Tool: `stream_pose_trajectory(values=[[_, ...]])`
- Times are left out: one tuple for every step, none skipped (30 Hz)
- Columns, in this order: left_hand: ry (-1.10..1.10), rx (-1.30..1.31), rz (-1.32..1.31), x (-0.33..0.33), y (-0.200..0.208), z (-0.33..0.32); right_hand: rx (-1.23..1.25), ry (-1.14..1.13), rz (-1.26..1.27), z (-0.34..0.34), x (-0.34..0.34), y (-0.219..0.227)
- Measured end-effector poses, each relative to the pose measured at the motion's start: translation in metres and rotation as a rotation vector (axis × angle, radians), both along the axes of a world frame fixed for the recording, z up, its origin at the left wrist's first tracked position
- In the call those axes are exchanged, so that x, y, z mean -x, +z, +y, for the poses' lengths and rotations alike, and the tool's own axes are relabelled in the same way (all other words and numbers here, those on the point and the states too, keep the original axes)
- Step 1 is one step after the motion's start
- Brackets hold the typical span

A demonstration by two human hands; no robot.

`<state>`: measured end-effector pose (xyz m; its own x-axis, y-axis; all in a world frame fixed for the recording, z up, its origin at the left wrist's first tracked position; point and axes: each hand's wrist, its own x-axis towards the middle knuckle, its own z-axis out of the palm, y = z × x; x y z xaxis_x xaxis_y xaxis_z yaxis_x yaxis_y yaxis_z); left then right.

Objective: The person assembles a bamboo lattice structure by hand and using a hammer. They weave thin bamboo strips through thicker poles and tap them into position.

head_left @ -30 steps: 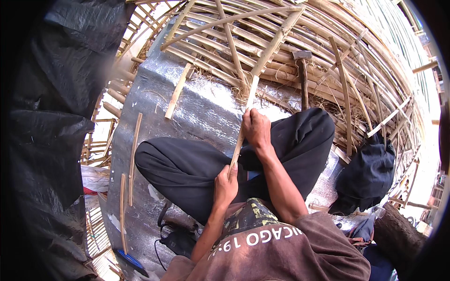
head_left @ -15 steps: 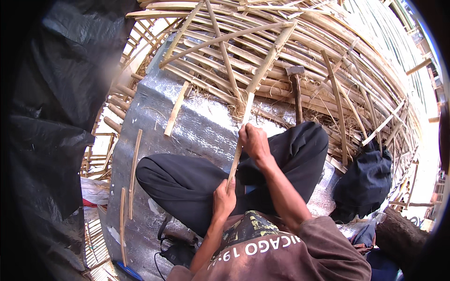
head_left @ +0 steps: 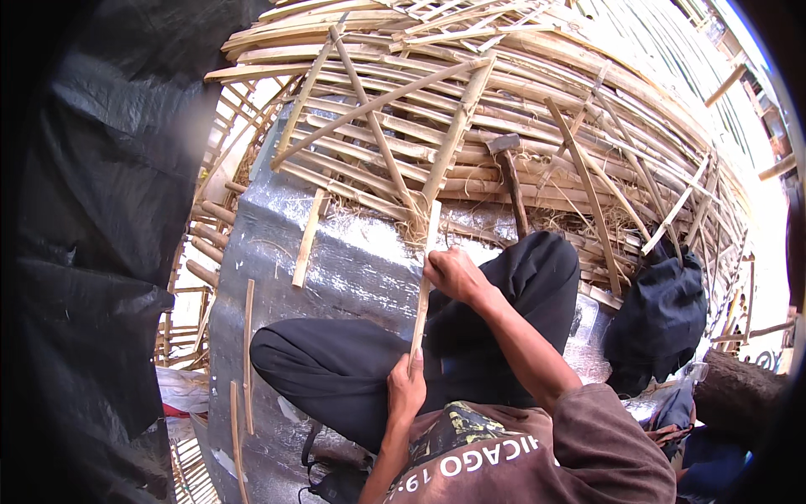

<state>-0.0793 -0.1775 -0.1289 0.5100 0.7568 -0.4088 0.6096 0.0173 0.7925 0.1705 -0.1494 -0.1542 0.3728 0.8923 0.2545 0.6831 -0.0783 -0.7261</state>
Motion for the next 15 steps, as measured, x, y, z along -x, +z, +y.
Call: stream_pose_trajectory(values=[[0.012,0.041,-0.007,0.000,-0.002,0.000,-0.064,0.023,-0.021,-0.001,0.001,-0.001],[0.021,0.032,-0.004,-0.001,0.002,0.001,-0.066,-0.042,-0.025,-0.001,0.009,0.000],[0.018,0.023,0.016,-0.004,0.006,0.002,-0.039,-0.107,-0.040,0.001,0.017,-0.002],[0.012,0.019,0.041,-0.005,0.011,0.003,0.027,-0.154,0.001,0.003,0.025,0.000],[0.006,0.014,0.065,-0.006,0.013,0.004,0.094,-0.200,0.043,0.005,0.032,0.001],[0.011,-0.004,0.063,-0.006,0.012,0.004,0.142,-0.238,0.013,0.008,0.035,0.004],[0.014,-0.019,0.064,-0.006,0.011,0.004,0.127,-0.271,0.020,0.009,0.040,0.007],[0.017,-0.033,0.065,-0.005,0.010,0.003,0.112,-0.303,0.026,0.011,0.045,0.009],[0.005,-0.041,0.082,-0.004,0.011,0.003,0.097,-0.336,0.033,0.011,0.050,0.009],[-0.004,-0.049,0.094,-0.006,0.013,0.003,0.111,-0.373,0.011,0.012,0.051,0.006],[-0.014,-0.058,0.105,-0.007,0.014,0.003,0.105,-0.403,0.035,0.011,0.053,0.003],[-0.013,-0.059,0.102,-0.008,0.015,0.003,0.099,-0.432,0.059,0.011,0.056,0.001],[-0.009,-0.061,0.102,-0.008,0.016,0.002,0.093,-0.456,0.086,0.011,0.059,-0.001],[-0.004,-0.063,0.102,-0.008,0.016,0.002,0.100,-0.477,0.040,0.013,0.061,-0.002],[0.003,-0.042,0.110,-0.008,0.017,0.002,0.112,-0.480,0.032,0.012,0.061,-0.003]])
